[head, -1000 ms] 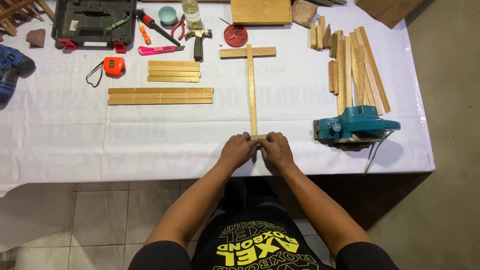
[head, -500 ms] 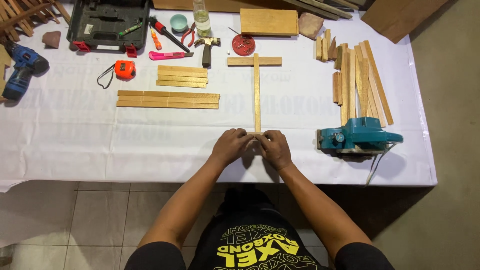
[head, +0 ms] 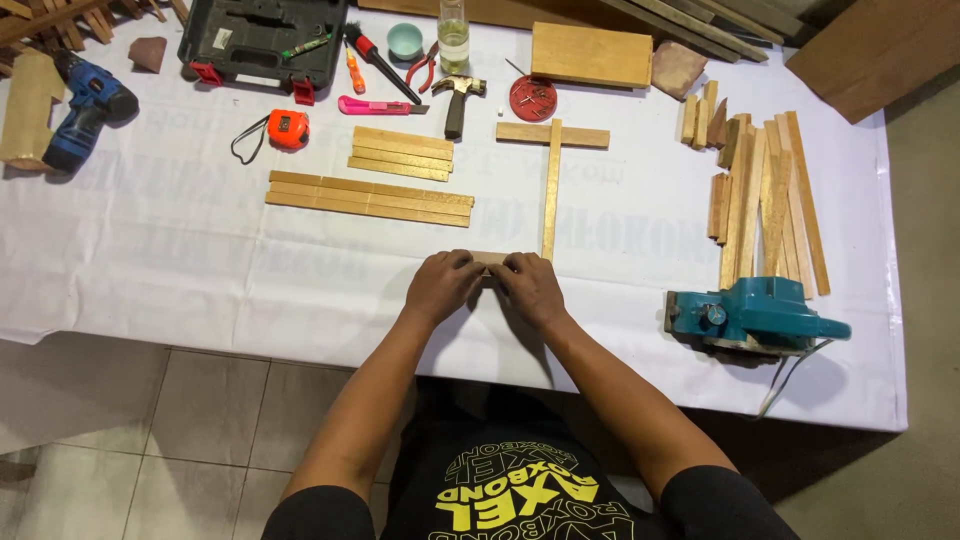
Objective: Assembling a decorative wooden cross by gluing wooden slats onto a frame.
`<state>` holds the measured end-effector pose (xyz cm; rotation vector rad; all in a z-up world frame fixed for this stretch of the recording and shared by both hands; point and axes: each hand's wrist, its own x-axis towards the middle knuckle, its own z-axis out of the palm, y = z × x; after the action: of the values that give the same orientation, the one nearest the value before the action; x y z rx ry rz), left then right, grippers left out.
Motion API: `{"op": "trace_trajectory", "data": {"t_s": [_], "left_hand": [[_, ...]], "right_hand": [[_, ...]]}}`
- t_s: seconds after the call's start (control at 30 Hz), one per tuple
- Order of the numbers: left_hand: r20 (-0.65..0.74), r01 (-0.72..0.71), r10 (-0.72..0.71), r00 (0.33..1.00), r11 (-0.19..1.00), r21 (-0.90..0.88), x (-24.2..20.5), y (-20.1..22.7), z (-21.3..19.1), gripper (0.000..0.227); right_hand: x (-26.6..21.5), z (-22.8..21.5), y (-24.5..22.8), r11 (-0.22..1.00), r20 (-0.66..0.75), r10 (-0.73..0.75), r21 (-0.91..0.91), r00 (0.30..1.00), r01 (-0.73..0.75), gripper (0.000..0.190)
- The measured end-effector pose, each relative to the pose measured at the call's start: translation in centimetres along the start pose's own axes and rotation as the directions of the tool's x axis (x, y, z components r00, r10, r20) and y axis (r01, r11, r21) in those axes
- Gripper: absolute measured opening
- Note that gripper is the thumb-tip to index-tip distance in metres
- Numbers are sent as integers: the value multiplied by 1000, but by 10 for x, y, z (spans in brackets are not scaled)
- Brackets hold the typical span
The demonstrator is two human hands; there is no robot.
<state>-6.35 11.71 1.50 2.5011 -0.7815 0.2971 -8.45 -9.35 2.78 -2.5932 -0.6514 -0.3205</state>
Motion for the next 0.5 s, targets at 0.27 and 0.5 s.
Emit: {"op": "trace_trajectory", "data": {"t_s": [0.27, 0.5], "left_hand": [[156, -129, 124, 980, 991, 22, 8, -20, -10, 21], [135, -159, 160, 978, 987, -18, 62, -15, 21, 23]], "right_hand": [[2, 15, -8, 985, -27, 166, -39, 986, -167, 22], [5, 14, 14, 867, -205, 490, 14, 847, -498, 14]]}}
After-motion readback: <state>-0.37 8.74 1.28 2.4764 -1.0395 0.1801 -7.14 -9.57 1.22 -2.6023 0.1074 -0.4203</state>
